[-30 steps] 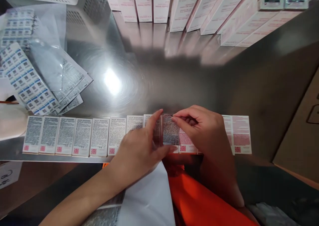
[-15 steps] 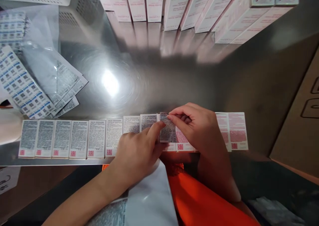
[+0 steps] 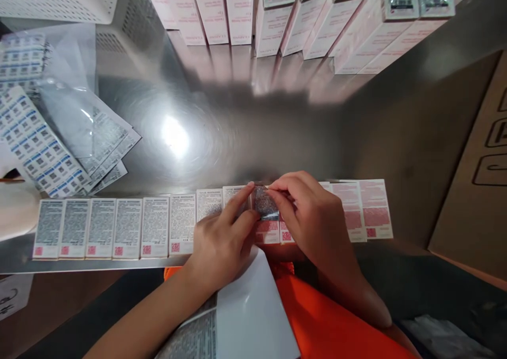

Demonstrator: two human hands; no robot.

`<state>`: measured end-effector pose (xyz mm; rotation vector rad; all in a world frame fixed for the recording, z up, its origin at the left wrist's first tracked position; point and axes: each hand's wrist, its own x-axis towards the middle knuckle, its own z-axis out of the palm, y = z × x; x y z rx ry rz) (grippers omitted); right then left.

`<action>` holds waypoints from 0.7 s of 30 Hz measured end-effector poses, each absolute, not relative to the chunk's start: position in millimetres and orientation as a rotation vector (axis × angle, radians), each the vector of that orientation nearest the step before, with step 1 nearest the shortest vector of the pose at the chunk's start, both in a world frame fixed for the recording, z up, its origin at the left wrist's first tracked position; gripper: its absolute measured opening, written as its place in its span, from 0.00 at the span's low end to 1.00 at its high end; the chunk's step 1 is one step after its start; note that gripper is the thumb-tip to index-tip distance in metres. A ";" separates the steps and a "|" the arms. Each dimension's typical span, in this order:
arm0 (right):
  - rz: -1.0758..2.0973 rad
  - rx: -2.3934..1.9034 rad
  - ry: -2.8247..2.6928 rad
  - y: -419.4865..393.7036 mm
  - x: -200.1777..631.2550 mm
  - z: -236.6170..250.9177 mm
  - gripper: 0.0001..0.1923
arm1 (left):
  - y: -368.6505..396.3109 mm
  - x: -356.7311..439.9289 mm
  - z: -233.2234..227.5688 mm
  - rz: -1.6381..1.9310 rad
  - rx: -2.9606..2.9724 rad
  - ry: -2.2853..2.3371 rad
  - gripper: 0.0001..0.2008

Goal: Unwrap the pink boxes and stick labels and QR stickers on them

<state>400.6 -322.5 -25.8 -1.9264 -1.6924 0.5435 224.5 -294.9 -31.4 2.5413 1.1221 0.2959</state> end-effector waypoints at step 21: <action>0.449 -2.108 -1.730 -324.8 388.9 -13.5 0.05 | -302.8 226.8 -40.9 0.399 2.631 1.231 0.09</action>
